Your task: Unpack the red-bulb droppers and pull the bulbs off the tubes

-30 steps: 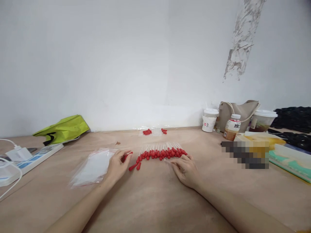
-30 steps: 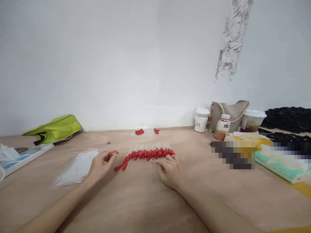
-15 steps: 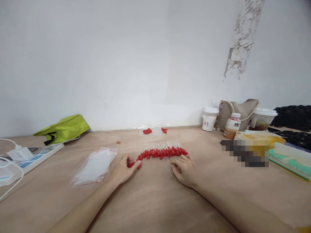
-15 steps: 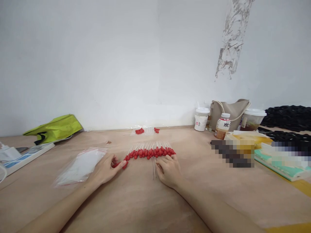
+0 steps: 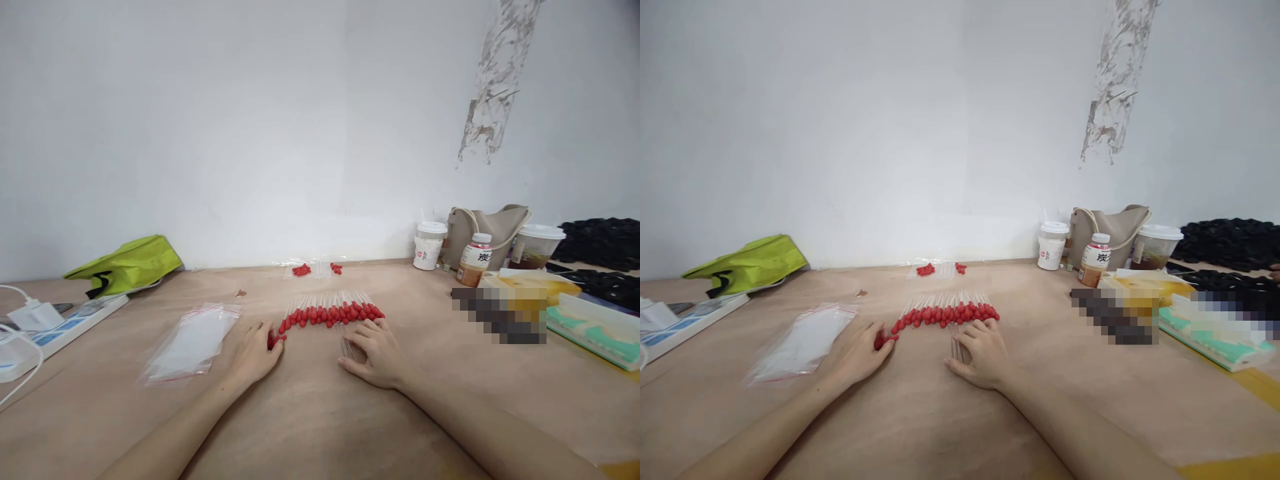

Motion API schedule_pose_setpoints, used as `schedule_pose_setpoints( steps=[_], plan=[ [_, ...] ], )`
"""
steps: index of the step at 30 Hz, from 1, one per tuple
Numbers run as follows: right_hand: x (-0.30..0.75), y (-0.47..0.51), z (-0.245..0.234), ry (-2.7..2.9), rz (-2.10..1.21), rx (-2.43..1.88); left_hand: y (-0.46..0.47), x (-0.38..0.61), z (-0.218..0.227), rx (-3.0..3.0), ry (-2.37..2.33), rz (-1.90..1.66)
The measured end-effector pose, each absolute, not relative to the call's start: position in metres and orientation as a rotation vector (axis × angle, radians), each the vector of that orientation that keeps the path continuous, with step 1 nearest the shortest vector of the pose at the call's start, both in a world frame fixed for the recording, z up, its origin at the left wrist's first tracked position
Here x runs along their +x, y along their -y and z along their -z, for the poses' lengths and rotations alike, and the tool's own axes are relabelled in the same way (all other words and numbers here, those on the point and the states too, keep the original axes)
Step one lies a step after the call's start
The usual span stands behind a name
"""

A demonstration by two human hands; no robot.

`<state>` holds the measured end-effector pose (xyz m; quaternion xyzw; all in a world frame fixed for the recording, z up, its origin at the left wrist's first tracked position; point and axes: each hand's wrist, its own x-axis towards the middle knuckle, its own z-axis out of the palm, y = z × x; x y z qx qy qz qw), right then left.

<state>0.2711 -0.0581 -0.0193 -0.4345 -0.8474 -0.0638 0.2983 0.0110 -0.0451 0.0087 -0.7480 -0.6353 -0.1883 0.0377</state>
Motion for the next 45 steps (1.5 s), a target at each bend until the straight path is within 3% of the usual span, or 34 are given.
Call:
schedule_pose_setpoints(
  steps=[5,17,27,35,45],
  plan=[
    [0.272,0.058,0.019,2.260,0.153,-1.134,0.034,-0.010,-0.008,-2.319,1.937,0.480],
    [0.272,0.058,0.020,2.262,0.120,-1.098,0.008,-0.028,0.013,-2.193,1.881,0.803],
    [0.273,0.057,0.020,2.263,0.098,-1.115,0.016,-0.023,0.000,-2.022,1.862,0.923],
    [0.274,0.058,0.018,2.273,0.105,-1.123,0.021,0.025,-0.033,-2.372,1.751,0.647],
    [0.274,0.059,0.015,2.276,0.127,-1.115,-0.014,0.034,-0.010,-2.295,1.857,0.753]
  ],
)
